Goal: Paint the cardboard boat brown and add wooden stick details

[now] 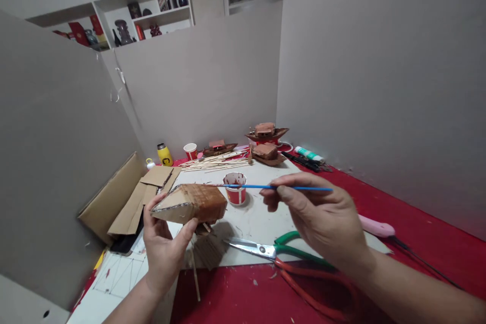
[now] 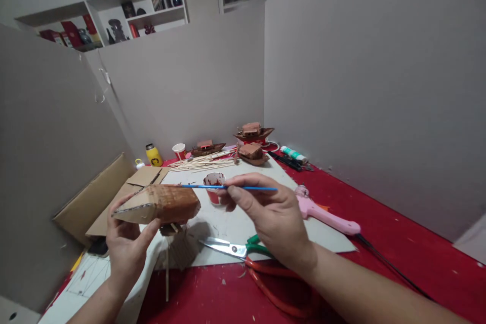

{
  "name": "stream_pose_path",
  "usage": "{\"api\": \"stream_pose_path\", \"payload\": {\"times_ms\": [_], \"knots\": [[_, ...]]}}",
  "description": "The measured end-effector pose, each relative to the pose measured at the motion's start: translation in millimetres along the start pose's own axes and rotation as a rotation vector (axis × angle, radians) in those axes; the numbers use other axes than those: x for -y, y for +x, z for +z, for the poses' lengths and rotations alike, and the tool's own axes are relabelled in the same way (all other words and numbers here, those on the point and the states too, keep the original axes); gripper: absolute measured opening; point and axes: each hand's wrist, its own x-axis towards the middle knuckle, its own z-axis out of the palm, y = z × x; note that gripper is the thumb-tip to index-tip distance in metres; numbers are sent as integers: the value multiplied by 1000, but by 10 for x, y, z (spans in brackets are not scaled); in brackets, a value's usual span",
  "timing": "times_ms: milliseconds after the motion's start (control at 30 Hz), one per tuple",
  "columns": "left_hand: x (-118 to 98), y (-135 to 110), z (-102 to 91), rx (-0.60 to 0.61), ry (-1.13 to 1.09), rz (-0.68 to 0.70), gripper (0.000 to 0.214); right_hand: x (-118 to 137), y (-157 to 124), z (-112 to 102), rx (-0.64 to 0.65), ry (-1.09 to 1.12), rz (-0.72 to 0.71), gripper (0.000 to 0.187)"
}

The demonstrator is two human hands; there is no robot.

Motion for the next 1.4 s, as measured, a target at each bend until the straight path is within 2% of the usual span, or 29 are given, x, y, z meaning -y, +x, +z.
{"api": "stream_pose_path", "payload": {"times_ms": [167, 333, 567, 833, 1033, 1400], "knots": [[-19, -57, 17, 21, 13, -9, 64, -25, -99, 202, 92, 147, 88, 7], [-16, -96, 0, 35, 101, 83, 66, -96, -116, 254, 99, 173, 166, 6], [46, -138, -38, 33, 182, 150, 71, -111, -81, 265, 48, 126, 161, 6], [97, -159, -83, 78, 237, 248, 74, -13, -184, 382, 89, 103, 161, 7], [59, -137, -62, 91, 247, 344, 72, -12, -160, 310, -23, 28, 99, 10], [99, -130, -75, 104, 280, 385, 76, 92, -365, 450, 61, 55, 131, 3]]}}
